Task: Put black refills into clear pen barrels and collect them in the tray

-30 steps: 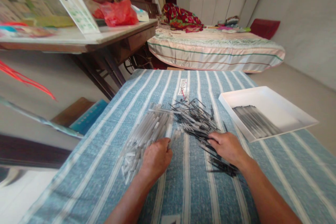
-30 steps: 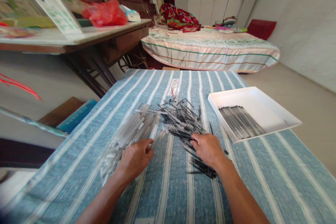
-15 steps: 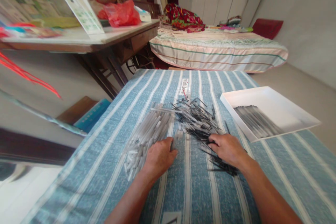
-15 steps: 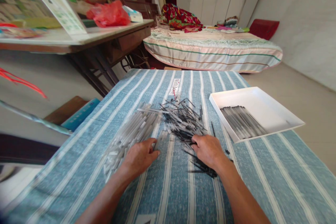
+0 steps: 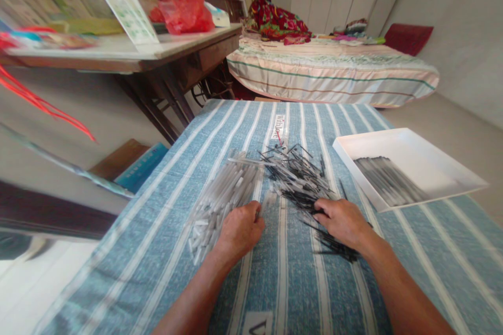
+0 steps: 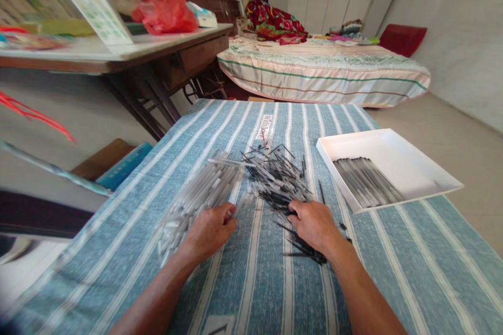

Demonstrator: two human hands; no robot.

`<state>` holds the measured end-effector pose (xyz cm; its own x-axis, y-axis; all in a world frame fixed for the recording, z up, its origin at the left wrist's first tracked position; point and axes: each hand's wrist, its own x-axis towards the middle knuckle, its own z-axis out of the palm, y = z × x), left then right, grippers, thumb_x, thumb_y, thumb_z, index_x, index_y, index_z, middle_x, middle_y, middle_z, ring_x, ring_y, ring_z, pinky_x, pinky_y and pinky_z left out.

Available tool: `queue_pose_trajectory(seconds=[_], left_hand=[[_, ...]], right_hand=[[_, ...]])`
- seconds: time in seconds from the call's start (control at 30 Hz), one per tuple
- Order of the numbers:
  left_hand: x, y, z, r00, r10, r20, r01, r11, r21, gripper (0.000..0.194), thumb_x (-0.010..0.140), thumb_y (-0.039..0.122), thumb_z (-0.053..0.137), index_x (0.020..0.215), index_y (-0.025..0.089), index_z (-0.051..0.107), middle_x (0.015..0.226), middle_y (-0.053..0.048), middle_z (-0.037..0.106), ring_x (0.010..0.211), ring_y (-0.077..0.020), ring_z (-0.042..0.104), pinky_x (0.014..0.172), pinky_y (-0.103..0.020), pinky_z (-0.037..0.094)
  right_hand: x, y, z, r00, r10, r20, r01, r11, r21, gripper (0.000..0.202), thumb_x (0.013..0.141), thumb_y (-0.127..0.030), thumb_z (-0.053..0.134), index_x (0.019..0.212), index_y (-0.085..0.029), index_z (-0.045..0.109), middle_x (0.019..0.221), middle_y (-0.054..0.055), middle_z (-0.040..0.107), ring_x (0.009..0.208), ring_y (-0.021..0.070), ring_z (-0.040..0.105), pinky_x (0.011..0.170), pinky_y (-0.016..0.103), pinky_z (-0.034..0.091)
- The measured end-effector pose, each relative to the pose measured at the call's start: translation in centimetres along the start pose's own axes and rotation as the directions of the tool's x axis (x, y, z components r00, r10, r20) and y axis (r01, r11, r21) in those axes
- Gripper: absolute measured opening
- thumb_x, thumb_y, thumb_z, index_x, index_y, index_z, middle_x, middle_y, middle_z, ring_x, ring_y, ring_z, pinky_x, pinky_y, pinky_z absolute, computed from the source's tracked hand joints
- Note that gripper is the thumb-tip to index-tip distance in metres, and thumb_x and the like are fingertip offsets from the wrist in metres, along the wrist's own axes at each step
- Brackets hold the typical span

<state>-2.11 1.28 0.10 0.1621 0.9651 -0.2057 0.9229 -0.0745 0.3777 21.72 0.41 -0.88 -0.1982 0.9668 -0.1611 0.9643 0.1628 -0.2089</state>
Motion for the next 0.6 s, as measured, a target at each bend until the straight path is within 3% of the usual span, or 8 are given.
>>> queue_pose_trajectory(seconds=[0.3,0.6], left_hand=[[0.0,-0.3,0.2,0.996,0.055,-0.064,-0.060,0.995,-0.077,0.010,0.072,0.011,0.046,0.069,0.019,0.050,0.058,0.003,0.050,0.055,-0.0117,0.049,0.056,-0.021,0.031],[0.0,-0.4,0.7,0.980,0.140,-0.142,-0.165,0.969,-0.182,0.008,0.071,0.012,0.046,0.067,0.018,0.048,0.059,0.005,0.050,0.055,-0.0099,0.048,0.056,-0.020,0.032]], right_hand=[[0.0,-0.3,0.0,1.000,0.002,-0.008,-0.002,0.999,-0.039,0.014,0.081,-0.029,0.052,0.089,-0.024,0.063,0.069,0.002,0.069,0.068,0.0197,0.064,0.056,0.026,0.030],[-0.1,-1.5,0.2,0.993,-0.101,-0.068,0.089,0.982,-0.168,0.013,0.077,-0.021,0.050,0.081,-0.022,0.061,0.066,0.006,0.069,0.063,0.0228,0.064,0.052,0.027,0.030]])
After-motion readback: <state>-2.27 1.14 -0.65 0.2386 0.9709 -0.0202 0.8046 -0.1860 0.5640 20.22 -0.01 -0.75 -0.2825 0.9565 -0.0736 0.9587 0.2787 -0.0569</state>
